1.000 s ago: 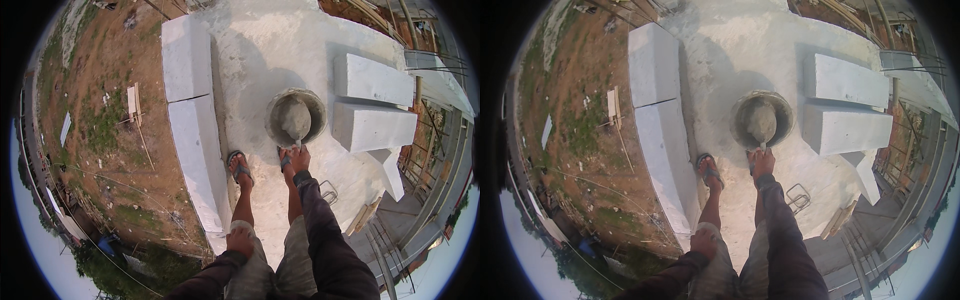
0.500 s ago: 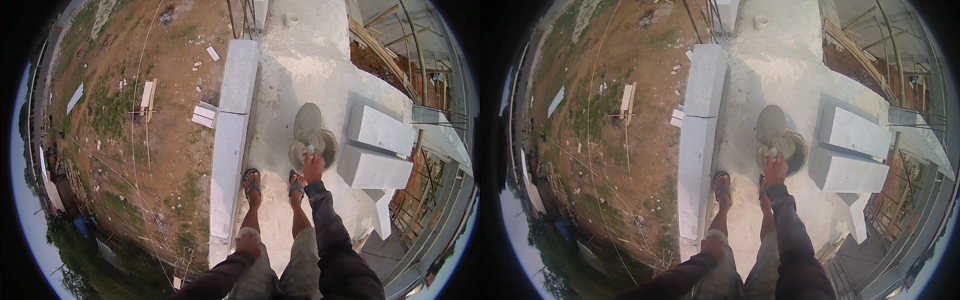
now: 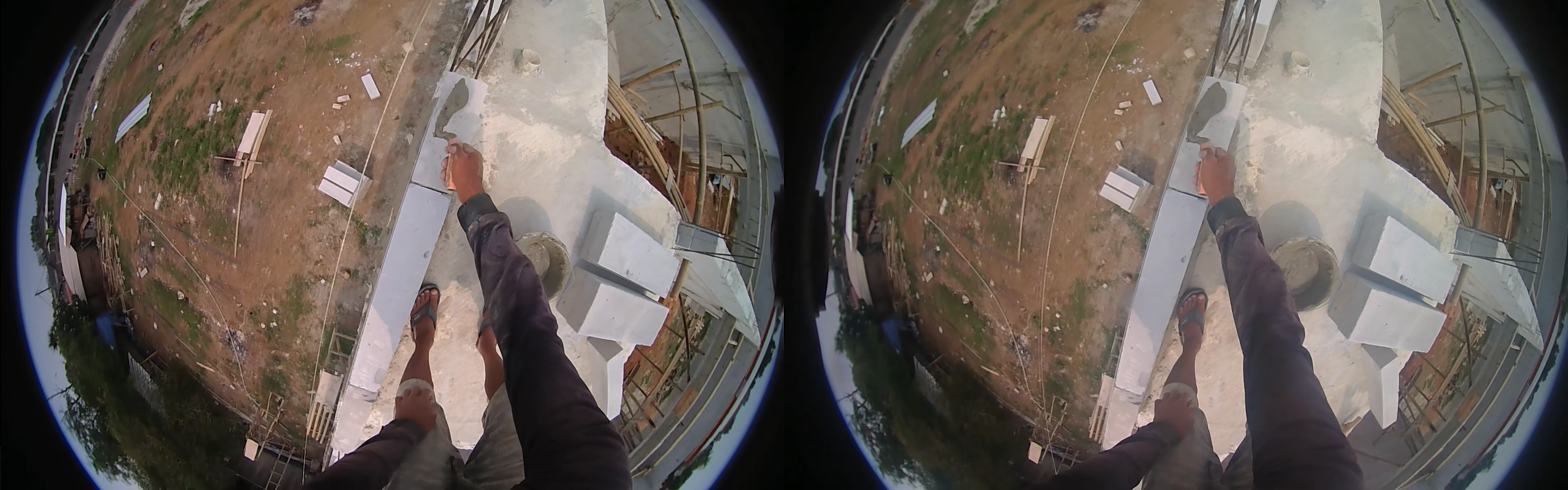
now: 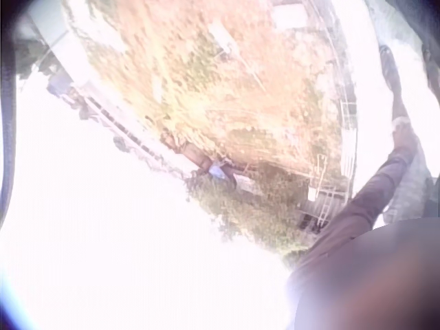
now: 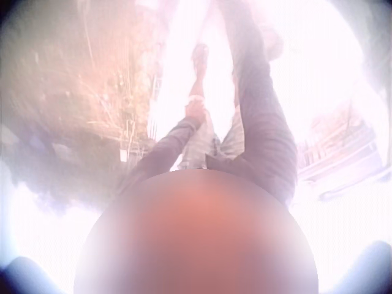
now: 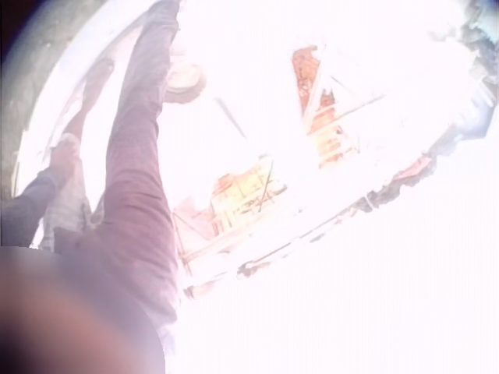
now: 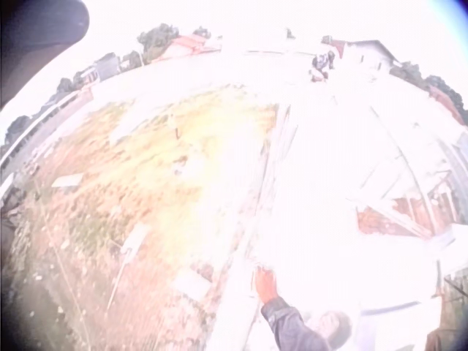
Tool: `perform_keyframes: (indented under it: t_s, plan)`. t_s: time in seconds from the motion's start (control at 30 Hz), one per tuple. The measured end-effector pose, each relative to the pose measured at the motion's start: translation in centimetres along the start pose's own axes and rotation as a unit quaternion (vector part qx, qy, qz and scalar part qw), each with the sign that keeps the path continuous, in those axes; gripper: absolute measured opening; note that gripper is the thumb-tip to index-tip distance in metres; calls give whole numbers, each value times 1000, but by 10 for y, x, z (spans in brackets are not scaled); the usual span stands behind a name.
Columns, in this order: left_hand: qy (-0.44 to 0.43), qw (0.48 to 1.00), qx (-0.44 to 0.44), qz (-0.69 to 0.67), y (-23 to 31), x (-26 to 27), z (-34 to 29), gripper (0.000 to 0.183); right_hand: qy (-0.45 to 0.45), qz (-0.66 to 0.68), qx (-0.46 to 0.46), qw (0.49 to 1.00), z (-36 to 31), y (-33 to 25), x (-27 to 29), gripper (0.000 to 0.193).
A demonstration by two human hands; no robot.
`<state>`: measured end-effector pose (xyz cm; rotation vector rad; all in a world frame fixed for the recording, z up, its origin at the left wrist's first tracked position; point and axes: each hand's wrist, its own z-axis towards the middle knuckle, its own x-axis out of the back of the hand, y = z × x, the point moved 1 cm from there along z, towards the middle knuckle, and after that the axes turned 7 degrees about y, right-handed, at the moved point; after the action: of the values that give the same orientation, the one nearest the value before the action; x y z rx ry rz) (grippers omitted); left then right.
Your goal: The person scoops mortar from a bucket with a trowel and spreads it along a concrete ledge. Then the person places white rectangular blocks onto the mortar, pressing them into place one at a time.
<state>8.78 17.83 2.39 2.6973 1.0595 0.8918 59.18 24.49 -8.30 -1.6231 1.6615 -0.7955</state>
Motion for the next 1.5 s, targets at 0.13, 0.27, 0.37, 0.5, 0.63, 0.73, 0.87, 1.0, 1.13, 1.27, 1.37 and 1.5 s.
perform_keyframes:
  t_s: [0.13,0.27,0.37,0.5,0.63,0.73,0.87,1.0,1.13,1.27,1.37,1.5]
  plan:
    - [-6,999,-3,44,3,2,0,33,-22,26,-38,999,-48,51,14,20]
    - [-7,1000,-10,18,-1,0,-1,34,-50,-11,-73,996,-102,87,20,17]
    - [9,999,-19,26,-6,-2,0,36,-33,-8,-70,997,-153,108,23,19]
    - [21,998,-37,49,-7,-5,-1,37,-38,19,-84,996,-197,125,40,17]
    - [-20,996,-26,83,-4,-2,1,37,45,-27,-21,998,-237,136,106,19]
    - [-28,994,-31,100,-2,0,3,31,200,-368,164,893,-234,140,186,25]
    - [-13,991,-54,120,-1,1,2,26,274,-496,-50,823,-201,168,287,31]
    - [3,996,-57,74,7,-1,-1,25,287,-552,-121,774,-124,215,318,33]
    - [45,998,-46,22,24,-6,-5,26,219,-522,-109,817,-121,238,320,33]
    - [84,996,-4,-26,45,-21,-12,27,228,-406,-60,883,-185,207,326,33]
    - [76,997,20,0,54,-42,-28,30,171,-381,49,907,-204,171,301,28]
    - [74,996,45,-10,52,-72,-48,33,106,-343,193,913,-185,127,231,27]
